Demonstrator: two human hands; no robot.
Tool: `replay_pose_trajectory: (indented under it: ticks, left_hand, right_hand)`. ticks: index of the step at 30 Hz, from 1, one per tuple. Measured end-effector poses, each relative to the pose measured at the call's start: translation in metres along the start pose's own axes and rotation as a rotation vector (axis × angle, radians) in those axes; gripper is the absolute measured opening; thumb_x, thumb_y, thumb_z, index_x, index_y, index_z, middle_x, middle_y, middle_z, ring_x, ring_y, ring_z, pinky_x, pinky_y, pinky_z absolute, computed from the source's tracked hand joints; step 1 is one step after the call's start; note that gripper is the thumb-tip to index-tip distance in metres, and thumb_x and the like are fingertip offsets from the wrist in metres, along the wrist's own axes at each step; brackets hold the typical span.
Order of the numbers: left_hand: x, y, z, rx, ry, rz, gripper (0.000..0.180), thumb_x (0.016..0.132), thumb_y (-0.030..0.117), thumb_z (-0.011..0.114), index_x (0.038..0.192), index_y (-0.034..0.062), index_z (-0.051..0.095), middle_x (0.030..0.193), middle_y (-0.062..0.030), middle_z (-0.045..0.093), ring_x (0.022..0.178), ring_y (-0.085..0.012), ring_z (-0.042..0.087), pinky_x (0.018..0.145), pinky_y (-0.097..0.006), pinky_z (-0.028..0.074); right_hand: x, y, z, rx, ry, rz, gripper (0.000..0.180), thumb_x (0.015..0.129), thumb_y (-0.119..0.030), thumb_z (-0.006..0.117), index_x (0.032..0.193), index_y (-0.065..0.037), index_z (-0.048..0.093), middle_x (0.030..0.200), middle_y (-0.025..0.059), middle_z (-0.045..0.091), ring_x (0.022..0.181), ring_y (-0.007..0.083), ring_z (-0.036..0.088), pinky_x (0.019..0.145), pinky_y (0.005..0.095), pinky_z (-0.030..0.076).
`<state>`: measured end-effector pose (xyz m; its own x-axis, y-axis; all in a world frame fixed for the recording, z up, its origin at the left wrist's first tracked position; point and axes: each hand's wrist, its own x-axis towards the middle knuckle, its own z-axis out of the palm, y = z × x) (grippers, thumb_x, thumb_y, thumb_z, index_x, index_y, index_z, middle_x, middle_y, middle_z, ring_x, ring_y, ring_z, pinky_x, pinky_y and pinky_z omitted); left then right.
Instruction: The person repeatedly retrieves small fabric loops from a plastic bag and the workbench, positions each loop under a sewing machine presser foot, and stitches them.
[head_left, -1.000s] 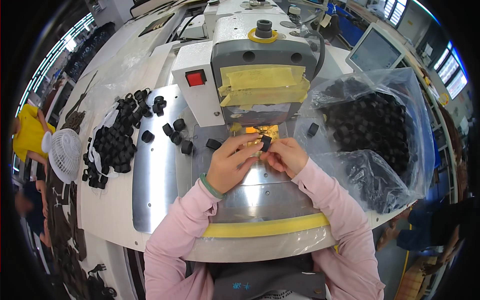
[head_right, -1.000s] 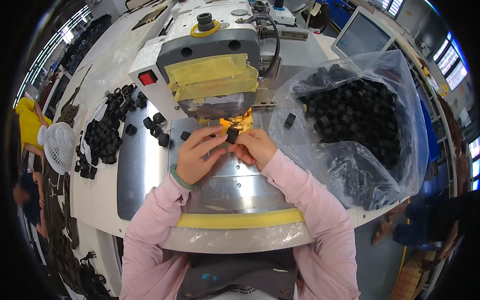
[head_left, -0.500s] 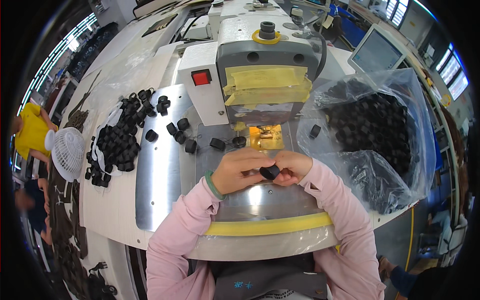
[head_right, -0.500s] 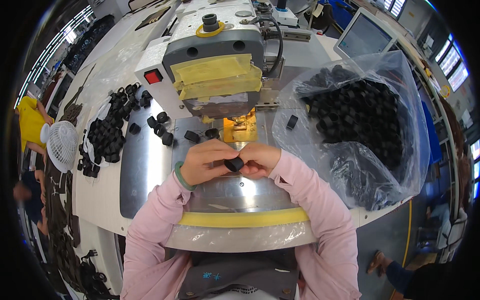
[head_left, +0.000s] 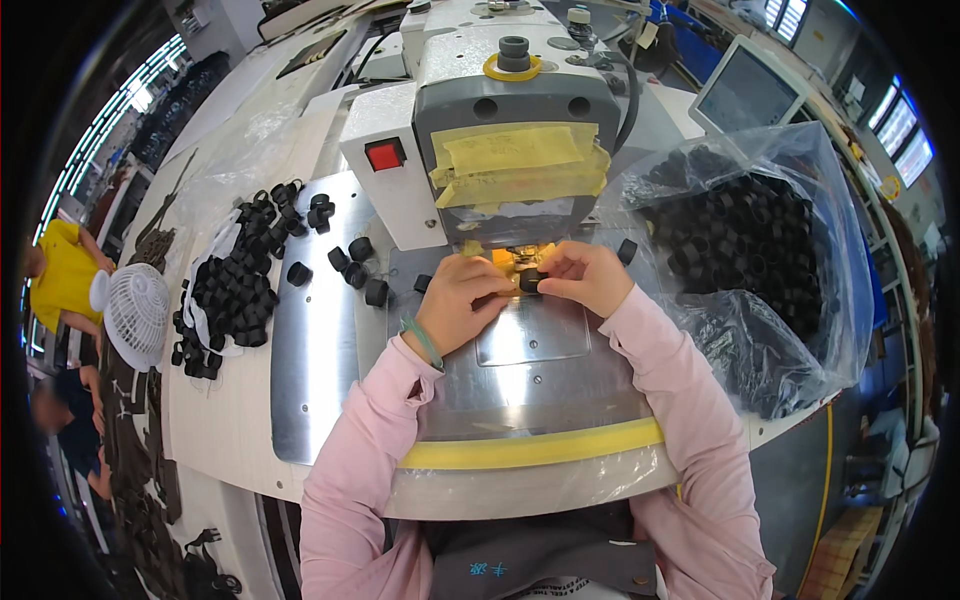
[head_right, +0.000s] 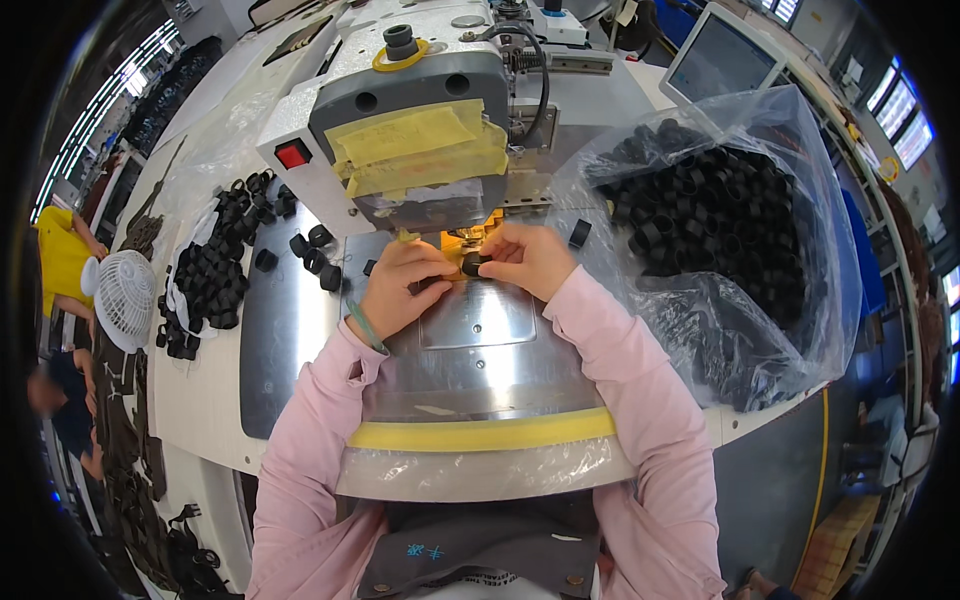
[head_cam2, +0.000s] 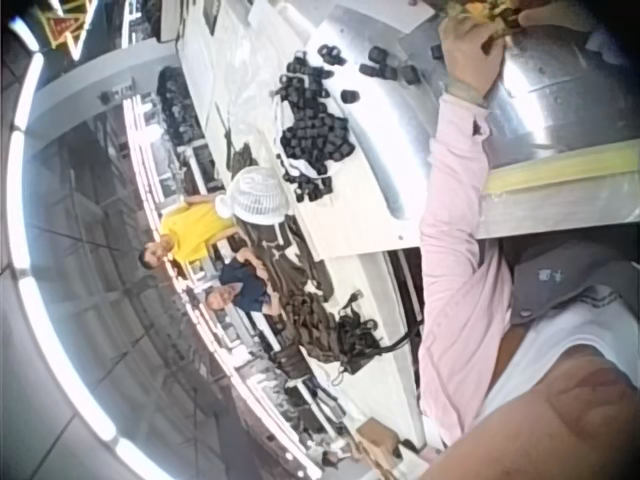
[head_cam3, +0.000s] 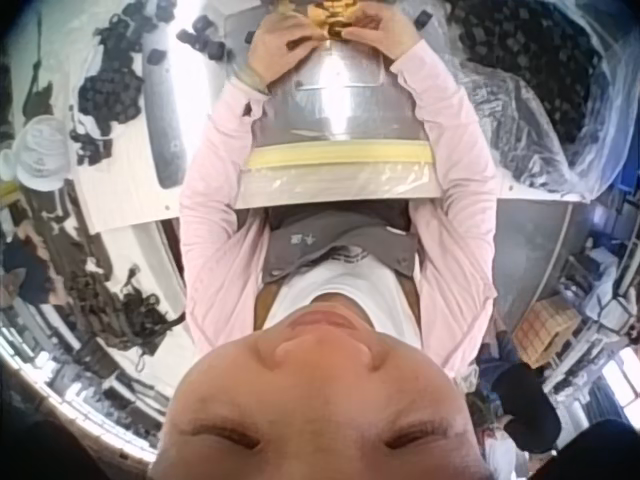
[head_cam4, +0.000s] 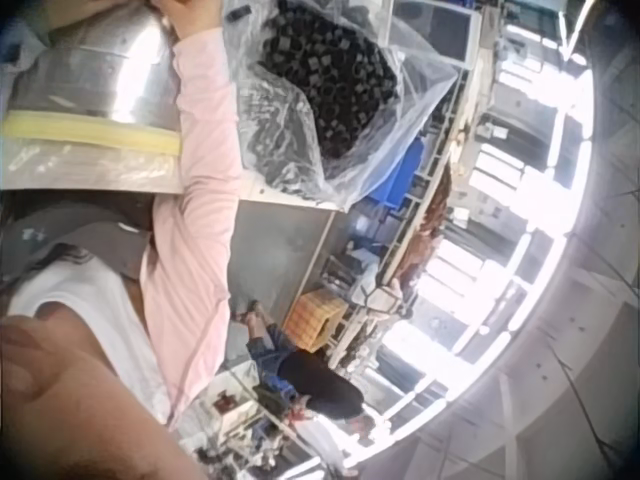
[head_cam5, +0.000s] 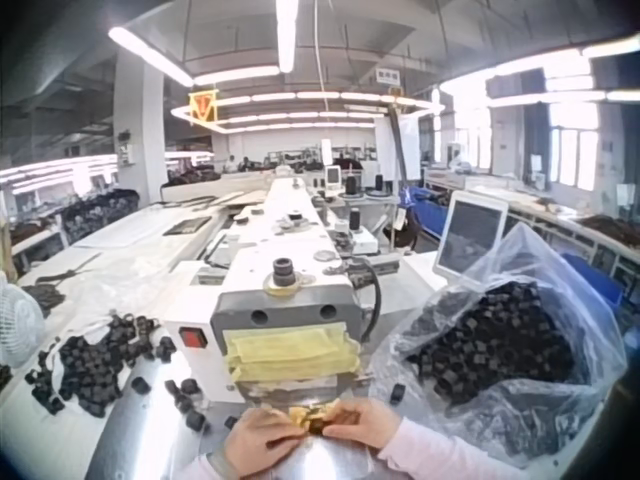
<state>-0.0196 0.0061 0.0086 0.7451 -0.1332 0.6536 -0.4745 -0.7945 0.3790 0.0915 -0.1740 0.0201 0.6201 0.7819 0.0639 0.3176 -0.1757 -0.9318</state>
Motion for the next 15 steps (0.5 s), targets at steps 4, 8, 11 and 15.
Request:
replay_pose_trajectory:
  ticks: [4, 8, 11, 15]
  left_hand:
    - [0.002, -0.014, 0.002, -0.260, -0.148, -0.129, 0.020, 0.062, -0.006, 0.050, 0.074, 0.0051, 0.061, 0.067, -0.0054, 0.057, 0.067, -0.0237, 0.054, 0.065, -0.030, 0.042]
    - [0.002, -0.016, -0.002, -0.445, -0.220, -0.390, 0.015, 0.064, -0.004, 0.052, 0.075, 0.0017, 0.060, 0.063, -0.0042, 0.056, 0.064, -0.0126, 0.053, 0.058, -0.022, 0.040]
    - [0.007, -0.009, 0.000, -0.309, -0.261, -0.686, 0.013, 0.066, 0.012, 0.062, 0.078, 0.0067, 0.062, 0.061, -0.0030, 0.056, 0.064, -0.0175, 0.054, 0.064, -0.029, 0.037]
    - [0.009, -0.007, 0.013, 0.056, -0.188, -0.543, 0.034, 0.063, 0.039, 0.066, 0.086, 0.0142, 0.066, 0.063, -0.0026, 0.059, 0.067, -0.0175, 0.055, 0.070, -0.032, 0.029]
  right_hand:
    - [0.002, 0.013, 0.005, -0.138, 0.064, -0.201, 0.020, 0.067, -0.006, 0.068, 0.086, -0.005, 0.060, 0.073, 0.0041, 0.057, 0.062, 0.0113, 0.054, 0.058, 0.0229, 0.045]
    - [0.002, 0.018, 0.004, -0.375, 0.080, -0.362, 0.022, 0.065, -0.010, 0.068, 0.087, -0.011, 0.062, 0.075, 0.0041, 0.052, 0.069, 0.0188, 0.052, 0.064, 0.0277, 0.043]
    - [0.003, 0.023, 0.002, -0.592, 0.104, -0.560, 0.021, 0.065, -0.013, 0.068, 0.085, -0.015, 0.064, 0.073, 0.0023, 0.049, 0.072, 0.0203, 0.048, 0.065, 0.0298, 0.041]
    - [0.012, 0.023, 0.003, -0.698, 0.167, -0.677, 0.015, 0.068, -0.016, 0.066, 0.083, -0.017, 0.064, 0.071, 0.0010, 0.046, 0.071, 0.0194, 0.046, 0.062, 0.0305, 0.040]
